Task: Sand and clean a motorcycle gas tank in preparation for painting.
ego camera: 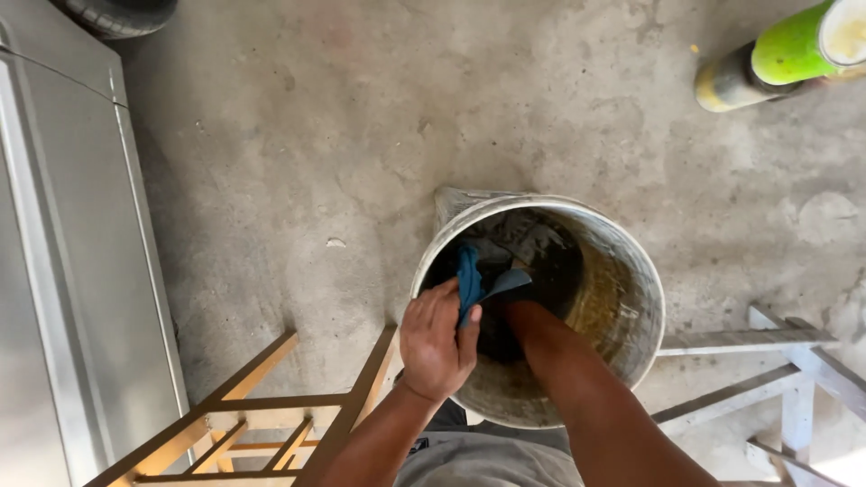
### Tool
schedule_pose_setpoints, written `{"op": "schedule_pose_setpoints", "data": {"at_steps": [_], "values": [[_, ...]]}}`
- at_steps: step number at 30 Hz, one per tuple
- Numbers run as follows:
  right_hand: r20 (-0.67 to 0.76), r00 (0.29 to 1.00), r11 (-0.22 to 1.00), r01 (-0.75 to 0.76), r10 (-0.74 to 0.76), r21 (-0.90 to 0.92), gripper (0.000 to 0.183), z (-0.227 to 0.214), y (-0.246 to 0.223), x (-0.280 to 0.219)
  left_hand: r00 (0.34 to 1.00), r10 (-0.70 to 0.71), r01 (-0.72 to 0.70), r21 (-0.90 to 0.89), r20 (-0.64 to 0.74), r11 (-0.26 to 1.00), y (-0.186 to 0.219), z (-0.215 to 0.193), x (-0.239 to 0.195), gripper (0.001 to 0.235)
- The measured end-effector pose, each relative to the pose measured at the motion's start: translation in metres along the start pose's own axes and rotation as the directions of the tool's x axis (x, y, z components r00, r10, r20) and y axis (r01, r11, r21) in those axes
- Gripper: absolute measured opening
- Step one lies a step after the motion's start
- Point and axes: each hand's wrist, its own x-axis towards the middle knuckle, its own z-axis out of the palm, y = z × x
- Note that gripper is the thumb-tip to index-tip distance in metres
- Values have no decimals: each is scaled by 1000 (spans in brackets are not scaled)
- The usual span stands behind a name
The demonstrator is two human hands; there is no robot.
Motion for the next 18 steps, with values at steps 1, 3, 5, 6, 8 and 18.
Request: {"op": "schedule_pose_setpoints", "data": {"at_steps": [1,3,5,6,8,18], "values": [[8,1000,1000,1,-1,7,39,1,1,1,1000,-5,5,5,-5,1000,-2,1,-1,24],[25,1000,1000,-3,2,23,39,4,1,-3,1000,-2,2,-8,6,1000,0,-1,-5,23],[18,1000,1000,-8,7,29,40,2,25,-9,1000,13,-13,-8,-10,1000,-2,1,-2,23],[13,1000,999,-9,9,31,40,0,35,-13,1000,26,-26,-6,-17,1000,-1,0,-1,23],[4,1000,999,-9,9,39,40,-4,38,-21,999,31,-31,2,-18,1000,0,0,1,22],[-12,998,987,-63,66,150,41,1,61,-61,1000,9,-9,-6,-27,1000,4,2,1,19]]}}
